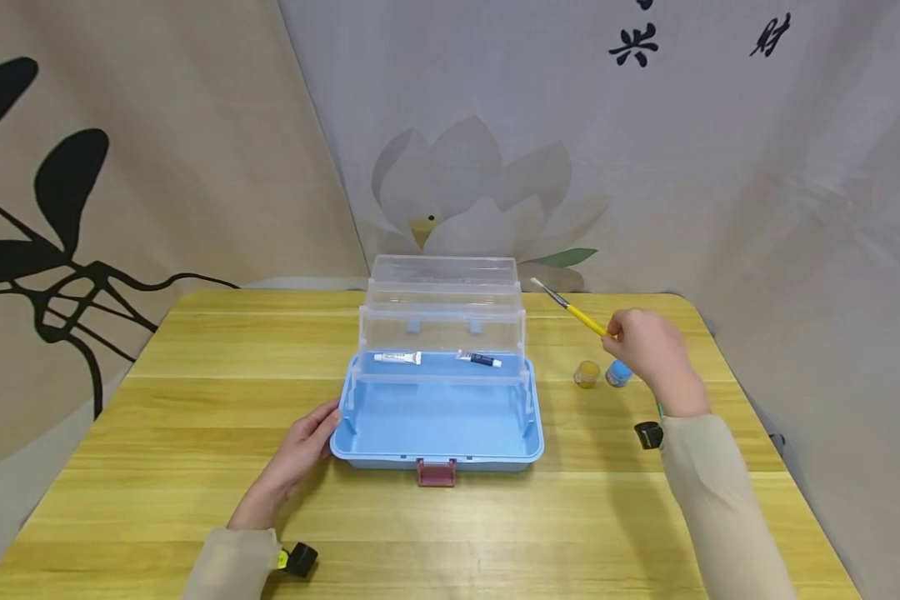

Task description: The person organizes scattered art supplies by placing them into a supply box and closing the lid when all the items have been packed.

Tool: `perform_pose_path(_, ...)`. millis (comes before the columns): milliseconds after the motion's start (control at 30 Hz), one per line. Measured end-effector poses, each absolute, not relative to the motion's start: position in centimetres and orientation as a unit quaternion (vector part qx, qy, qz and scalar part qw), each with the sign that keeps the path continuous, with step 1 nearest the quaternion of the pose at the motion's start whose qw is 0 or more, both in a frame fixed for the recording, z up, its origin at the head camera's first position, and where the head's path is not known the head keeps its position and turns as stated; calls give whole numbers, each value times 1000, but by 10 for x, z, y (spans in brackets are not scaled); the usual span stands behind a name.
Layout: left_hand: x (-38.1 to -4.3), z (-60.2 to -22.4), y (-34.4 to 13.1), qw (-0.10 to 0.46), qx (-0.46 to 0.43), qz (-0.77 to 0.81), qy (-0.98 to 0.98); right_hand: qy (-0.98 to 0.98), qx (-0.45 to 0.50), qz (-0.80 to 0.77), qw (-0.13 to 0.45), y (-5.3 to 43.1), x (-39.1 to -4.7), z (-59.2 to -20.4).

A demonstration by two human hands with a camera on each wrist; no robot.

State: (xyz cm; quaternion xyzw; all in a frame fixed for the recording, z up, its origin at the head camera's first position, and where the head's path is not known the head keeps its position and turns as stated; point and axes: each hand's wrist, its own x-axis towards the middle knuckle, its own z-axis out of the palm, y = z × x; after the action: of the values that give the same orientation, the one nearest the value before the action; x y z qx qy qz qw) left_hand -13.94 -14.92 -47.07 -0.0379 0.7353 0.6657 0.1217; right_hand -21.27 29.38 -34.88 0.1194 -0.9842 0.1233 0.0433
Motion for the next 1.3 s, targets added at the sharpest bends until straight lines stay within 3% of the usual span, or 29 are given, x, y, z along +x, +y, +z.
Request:
perform_pose_path(533,-139,-471,-149,115,-39,665,737,-969,233,79,31,223,-260,-328)
perform_pose_path(1300,-140,-473,-149,104,-42,667,737,-937,347,47,-2,148,-308,-334)
